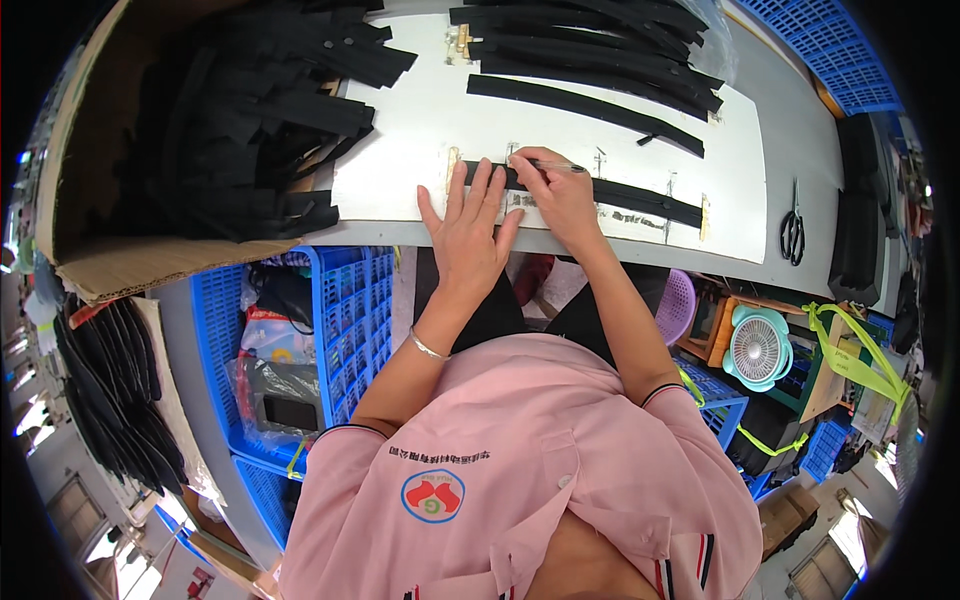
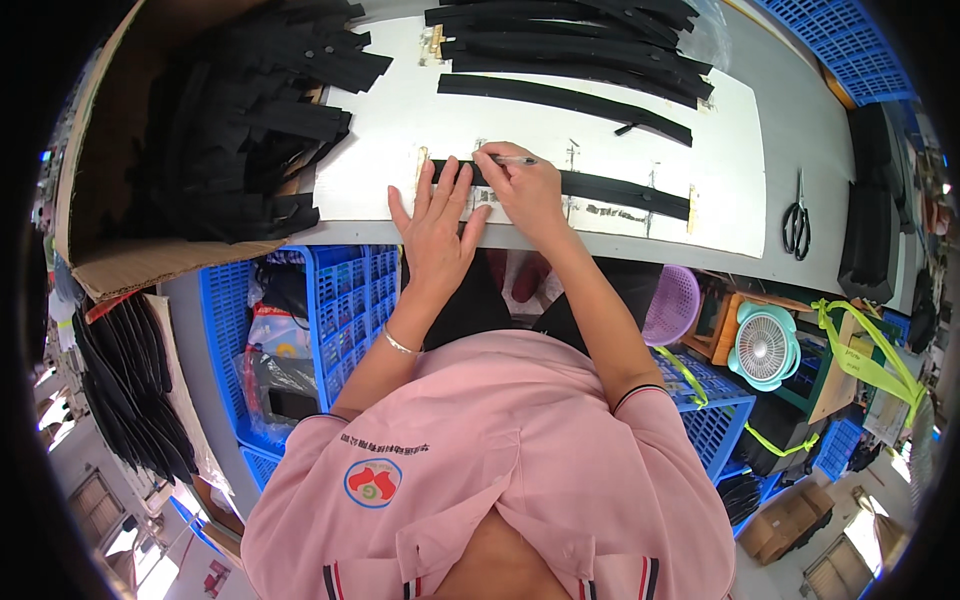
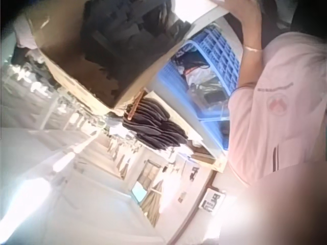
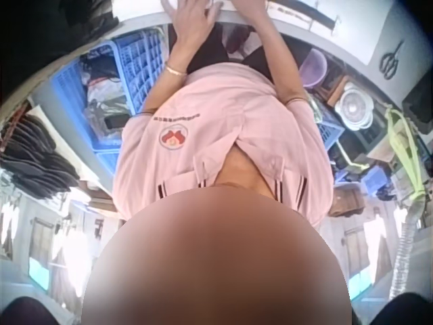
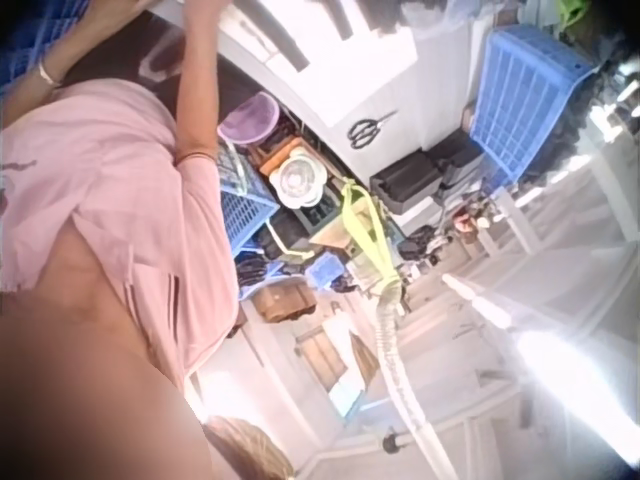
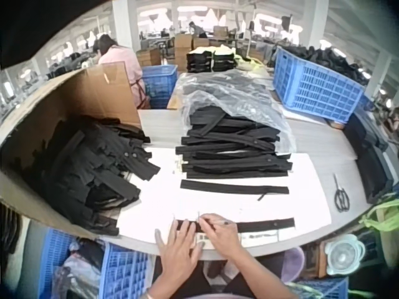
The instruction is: The recorder uses a pen and a template to mark specific intervals on black zipper strips for production.
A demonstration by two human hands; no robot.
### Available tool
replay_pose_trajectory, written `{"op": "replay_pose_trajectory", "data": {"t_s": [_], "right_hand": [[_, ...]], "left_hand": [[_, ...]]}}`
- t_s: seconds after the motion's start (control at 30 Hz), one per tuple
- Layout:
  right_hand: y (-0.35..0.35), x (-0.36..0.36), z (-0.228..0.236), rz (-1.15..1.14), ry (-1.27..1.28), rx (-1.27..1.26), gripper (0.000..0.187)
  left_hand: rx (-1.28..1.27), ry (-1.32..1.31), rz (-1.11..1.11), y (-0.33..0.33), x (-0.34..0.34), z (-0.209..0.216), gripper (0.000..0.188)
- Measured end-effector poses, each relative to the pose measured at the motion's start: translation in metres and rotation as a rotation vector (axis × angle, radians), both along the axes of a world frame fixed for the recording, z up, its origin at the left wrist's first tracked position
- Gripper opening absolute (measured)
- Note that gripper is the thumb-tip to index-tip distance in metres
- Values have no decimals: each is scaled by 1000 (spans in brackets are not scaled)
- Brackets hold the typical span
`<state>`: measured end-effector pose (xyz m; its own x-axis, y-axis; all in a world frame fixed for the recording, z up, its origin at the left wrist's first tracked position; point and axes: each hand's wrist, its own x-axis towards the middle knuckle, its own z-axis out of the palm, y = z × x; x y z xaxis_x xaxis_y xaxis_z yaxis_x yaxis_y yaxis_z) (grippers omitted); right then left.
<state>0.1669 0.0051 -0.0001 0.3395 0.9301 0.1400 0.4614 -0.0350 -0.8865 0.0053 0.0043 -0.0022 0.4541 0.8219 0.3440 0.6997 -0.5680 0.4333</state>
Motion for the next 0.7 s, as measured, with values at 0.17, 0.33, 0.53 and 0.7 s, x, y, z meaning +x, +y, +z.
{"op": "replay_pose_trajectory", "data": {"t_s": [0.17,0.33,0.53,0.7], "right_hand": [[-1,-4,2,-48,-67,153,21],[-7,7,9,164,-27,-38,24],[-7,4,8,114,-150,81,28],[-12,11,10,169,-162,73,25]], "left_hand": [[-1,16,4,0,-1,0,52],[-3,30,1,0,-1,-1,53],[-10,40,-9,0,2,1,52],[-5,72,-16,1,0,-1,53]]}}
